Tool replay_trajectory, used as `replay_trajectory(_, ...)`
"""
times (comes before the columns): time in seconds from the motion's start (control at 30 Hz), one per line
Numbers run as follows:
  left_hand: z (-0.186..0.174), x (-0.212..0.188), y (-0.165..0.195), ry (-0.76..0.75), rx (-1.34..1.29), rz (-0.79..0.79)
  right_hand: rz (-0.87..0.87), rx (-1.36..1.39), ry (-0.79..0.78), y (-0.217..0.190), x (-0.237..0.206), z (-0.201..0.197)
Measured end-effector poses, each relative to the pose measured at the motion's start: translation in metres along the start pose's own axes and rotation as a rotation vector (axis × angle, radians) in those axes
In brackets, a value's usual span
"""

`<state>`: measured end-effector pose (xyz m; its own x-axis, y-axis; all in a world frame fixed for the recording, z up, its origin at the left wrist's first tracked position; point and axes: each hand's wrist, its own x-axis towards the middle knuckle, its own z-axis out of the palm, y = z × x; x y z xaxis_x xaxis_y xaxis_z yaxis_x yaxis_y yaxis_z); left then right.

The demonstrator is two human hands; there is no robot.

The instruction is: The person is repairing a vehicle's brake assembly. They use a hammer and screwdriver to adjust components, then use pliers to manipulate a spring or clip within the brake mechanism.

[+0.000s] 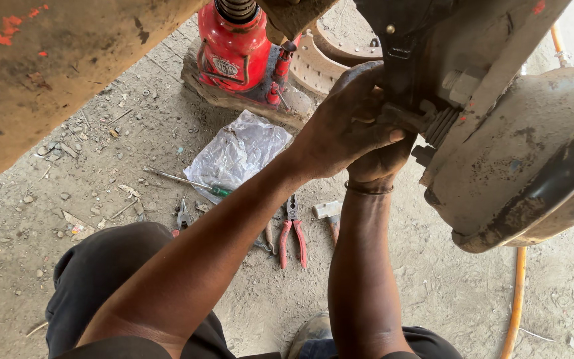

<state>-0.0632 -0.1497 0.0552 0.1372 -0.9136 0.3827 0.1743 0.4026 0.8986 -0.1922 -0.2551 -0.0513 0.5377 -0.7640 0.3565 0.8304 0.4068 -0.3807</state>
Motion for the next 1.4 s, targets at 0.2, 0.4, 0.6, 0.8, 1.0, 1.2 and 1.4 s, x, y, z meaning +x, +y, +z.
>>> replay_trajectory(0.2, 0.001, -0.001, -0.001, -0.011, -0.064, 0.034, 0.053, 0.2, -0.09, 0.0, 0.002, 0.006)
replay_trajectory(0.4, 0.001, -0.002, -0.004, -0.012, -0.043, 0.066, 0.022, 0.172, 0.064, -0.002, 0.001, 0.009)
replay_trajectory(0.6, 0.001, -0.001, -0.006, -0.002, -0.129, 0.066, 0.052, 0.116, -0.028, -0.003, 0.002, 0.002)
replay_trajectory(0.8, -0.001, 0.0, -0.003, -0.031, -0.065, 0.056, -0.002, 0.074, -0.033, 0.001, 0.001, 0.001)
replay_trajectory(1.0, -0.002, 0.001, -0.003, -0.041, -0.099, 0.025, 0.026, 0.073, -0.045, -0.003, 0.001, -0.003)
replay_trajectory(1.2, -0.003, 0.002, -0.006, -0.056, -0.126, 0.097, 0.043, 0.066, -0.064, -0.007, -0.001, -0.01)
replay_trajectory(1.4, -0.003, 0.001, -0.006, 0.024, 0.16, 0.131, 0.003, 0.135, 0.015, -0.004, -0.001, -0.013)
